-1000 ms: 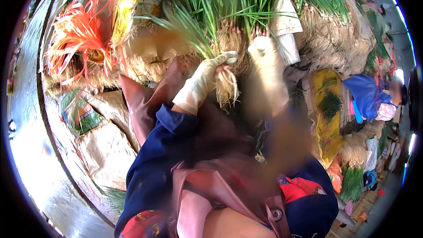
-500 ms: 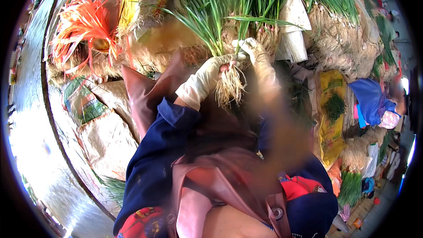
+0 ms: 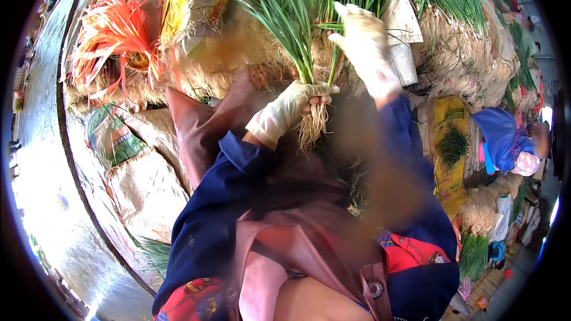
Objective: The person cleans green onions by hand, stripping away the outer layers and roots before gathering them into bunches and tying the stalks with red plastic string.
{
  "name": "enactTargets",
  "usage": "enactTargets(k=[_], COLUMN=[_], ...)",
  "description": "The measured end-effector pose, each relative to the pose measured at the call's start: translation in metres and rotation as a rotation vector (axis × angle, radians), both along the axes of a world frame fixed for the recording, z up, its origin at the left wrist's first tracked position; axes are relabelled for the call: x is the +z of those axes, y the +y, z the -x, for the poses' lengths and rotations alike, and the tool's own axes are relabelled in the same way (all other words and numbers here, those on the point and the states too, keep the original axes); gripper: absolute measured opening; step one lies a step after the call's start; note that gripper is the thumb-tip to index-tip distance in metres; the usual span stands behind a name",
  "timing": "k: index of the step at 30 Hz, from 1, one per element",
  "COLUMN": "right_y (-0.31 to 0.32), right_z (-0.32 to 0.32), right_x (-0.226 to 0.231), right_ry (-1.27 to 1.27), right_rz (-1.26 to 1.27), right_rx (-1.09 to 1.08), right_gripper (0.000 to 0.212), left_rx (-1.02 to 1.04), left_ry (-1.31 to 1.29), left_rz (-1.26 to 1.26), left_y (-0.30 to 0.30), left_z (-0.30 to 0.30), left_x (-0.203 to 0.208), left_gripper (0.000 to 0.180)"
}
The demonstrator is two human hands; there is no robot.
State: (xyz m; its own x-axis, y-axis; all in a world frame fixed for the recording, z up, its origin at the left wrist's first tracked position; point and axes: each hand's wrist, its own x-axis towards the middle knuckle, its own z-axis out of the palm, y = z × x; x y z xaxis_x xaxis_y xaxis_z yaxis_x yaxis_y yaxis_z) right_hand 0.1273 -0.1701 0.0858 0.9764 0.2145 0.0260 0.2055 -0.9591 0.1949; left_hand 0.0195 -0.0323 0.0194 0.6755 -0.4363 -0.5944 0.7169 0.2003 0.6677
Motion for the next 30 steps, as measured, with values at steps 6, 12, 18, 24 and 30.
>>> enactTargets(k=[6,12,18,24,30], right_y=[-0.033,-0.151,-0.091,-0.045,-0.067], right_z=[-0.098,-0.160,-0.095,-0.047,-0.034], right_x=[0.005,0.049,-0.009,-0.073,-0.086], right_ry=[-0.005,-0.279,0.013,0.452,0.667], right_rz=[0.304,0.326,-0.447,-0.523,-1.029], right_rx=[0.254,0.122,-0.258,-0.174,0.075], right_gripper=[0.020,0.030,0.012,0.039,0.034], left_rx=[0.042,0.328,0.605,0.524,0.438], left_ry=[-0.099,-0.260,-0.052,-0.089,-0.147], left_rz=[0.199,0.638,0.969,0.956,0.556], left_y=[0.024,0.027,0.029,0.023,0.029], left_z=[0.005,-0.002,-0.007,-0.008,-0.016], left_x=[-0.001,-0.013,-0.009,-0.020,-0.041], left_gripper=[0.032,0.038,0.038,0.049,0.041])
